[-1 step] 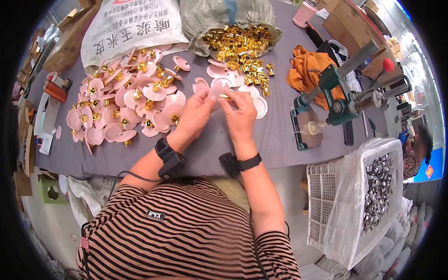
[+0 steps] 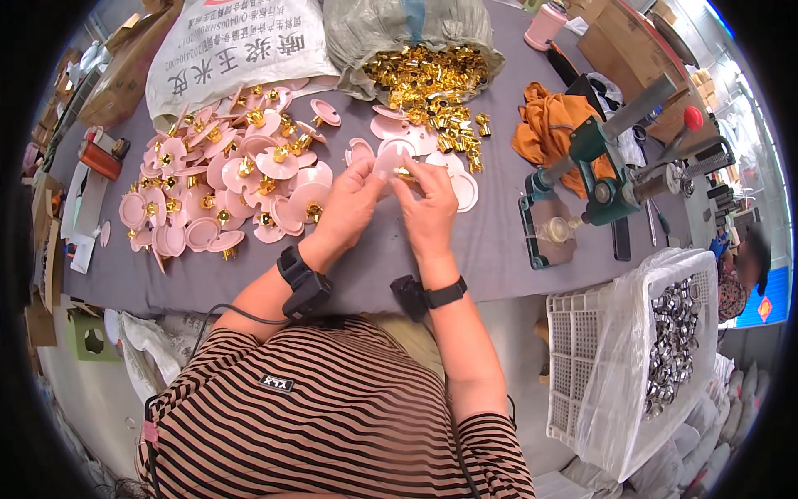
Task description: Assembling gold-colored metal fittings into pink circular plastic bases using manual manipulation and a hand press.
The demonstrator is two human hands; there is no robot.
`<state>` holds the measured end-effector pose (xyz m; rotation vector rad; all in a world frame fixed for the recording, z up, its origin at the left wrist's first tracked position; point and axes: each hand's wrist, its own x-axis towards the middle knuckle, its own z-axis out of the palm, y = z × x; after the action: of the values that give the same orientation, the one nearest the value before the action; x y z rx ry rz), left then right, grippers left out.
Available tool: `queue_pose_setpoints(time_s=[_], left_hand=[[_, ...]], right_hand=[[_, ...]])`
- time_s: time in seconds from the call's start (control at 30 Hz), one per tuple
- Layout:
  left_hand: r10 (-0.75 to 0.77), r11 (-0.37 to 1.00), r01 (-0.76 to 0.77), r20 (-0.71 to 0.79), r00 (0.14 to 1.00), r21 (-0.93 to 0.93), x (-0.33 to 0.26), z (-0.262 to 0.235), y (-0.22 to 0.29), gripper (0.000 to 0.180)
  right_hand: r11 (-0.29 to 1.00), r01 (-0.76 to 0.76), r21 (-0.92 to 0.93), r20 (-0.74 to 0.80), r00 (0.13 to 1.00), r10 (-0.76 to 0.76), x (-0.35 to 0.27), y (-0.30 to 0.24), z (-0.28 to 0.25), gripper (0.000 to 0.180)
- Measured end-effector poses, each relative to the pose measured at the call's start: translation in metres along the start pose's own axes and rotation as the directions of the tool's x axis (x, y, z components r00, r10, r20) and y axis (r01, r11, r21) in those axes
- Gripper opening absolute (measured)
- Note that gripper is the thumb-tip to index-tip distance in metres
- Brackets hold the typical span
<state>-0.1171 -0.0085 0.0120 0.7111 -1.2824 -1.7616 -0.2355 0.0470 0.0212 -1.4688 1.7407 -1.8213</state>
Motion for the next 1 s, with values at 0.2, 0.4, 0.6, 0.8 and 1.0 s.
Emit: queue_pose_setpoints(time_s=[0.2, 0.4, 0.6, 0.8, 1.0], left_hand=[[0.201, 0.917, -0.174, -0.041, 0.979, 0.358, -0.017, 0.008, 0.018, 0.022], [0.420, 0.657, -0.412, 0.148, 0.895, 0.631, -0.030, 0.007, 0.027, 0.033], [0.436, 0.601, -0.494, 0.261, 0.862, 0.628, -0.034, 0.005, 0.031, 0.032], [0.309, 0.562, -0.435, 0.309, 0.899, 0.704, 0.015, -0.022, 0.027, 0.022], [0.230, 0.026, -0.195, 0.184, 0.956, 0.981, 0.065, -0.075, 0.069, 0.026]], right_hand=[[0.943, 0.221, -0.248, 0.017, 0.975, -0.223, -0.014, -0.003, -0.009, 0.035], [0.983, 0.099, -0.155, 0.017, 0.995, -0.097, -0.021, -0.011, -0.015, 0.032], [0.903, -0.356, 0.240, 0.056, 0.934, 0.354, -0.026, -0.013, -0.020, 0.034], [0.880, -0.469, 0.080, 0.080, 0.883, 0.463, -0.019, -0.014, -0.033, 0.033], [0.883, -0.193, -0.429, -0.122, 0.980, 0.155, 0.015, 0.055, -0.095, 0.028]])
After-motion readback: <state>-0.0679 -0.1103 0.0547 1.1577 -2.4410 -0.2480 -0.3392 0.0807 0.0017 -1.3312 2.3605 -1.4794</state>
